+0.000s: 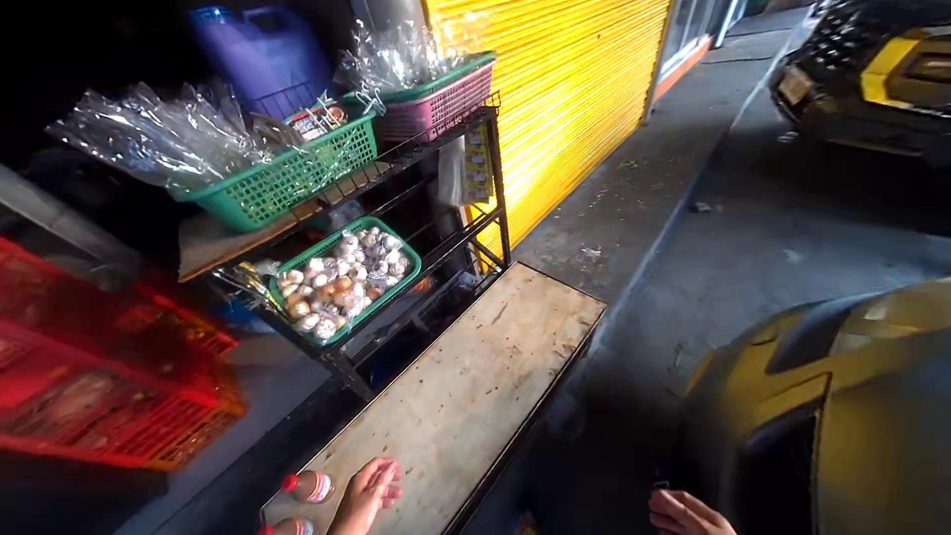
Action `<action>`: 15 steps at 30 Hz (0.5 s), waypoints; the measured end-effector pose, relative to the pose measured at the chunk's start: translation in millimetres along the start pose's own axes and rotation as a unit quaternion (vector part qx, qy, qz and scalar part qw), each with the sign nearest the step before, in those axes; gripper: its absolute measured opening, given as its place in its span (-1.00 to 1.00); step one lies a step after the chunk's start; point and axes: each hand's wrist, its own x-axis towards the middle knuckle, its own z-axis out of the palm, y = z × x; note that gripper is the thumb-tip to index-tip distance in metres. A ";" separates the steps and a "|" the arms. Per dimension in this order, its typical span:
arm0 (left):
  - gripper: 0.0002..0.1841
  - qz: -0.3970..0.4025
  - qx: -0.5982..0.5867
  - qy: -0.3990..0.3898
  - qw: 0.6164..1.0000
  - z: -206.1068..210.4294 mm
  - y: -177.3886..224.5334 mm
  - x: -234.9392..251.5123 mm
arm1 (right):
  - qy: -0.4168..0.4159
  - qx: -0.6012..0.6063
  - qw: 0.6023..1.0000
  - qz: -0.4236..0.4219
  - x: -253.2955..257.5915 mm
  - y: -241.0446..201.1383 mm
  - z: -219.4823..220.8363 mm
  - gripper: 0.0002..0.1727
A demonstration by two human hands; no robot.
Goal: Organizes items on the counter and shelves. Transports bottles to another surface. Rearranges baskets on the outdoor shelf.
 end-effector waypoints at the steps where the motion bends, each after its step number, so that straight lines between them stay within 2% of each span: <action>1: -0.68 0.003 -0.016 -0.001 1.000 6.3 10.3 2.1 | -0.004 -0.005 1.000 -0.014 23.1 -15.0 -4.3 -0.59; 3: -0.64 0.026 -0.041 -0.007 0.999 16.1 37.6 11.4 | -0.012 -0.013 0.999 -0.038 64.9 -51.2 -6.6 -0.60; 7: -0.50 0.149 -0.042 -0.009 0.988 31.2 110.5 53.6 | -0.021 -0.026 0.994 -0.100 132.0 -145.6 9.1 -0.60; 11: -0.61 0.296 -0.061 -0.034 0.953 39.8 218.1 89.3 | -0.079 -0.091 0.973 -0.198 176.4 -266.2 37.6 -0.54; 15: -0.67 0.379 -0.066 -0.034 0.922 42.2 325.5 111.7 | -0.126 -0.142 0.941 -0.279 184.9 -394.1 80.1 -0.53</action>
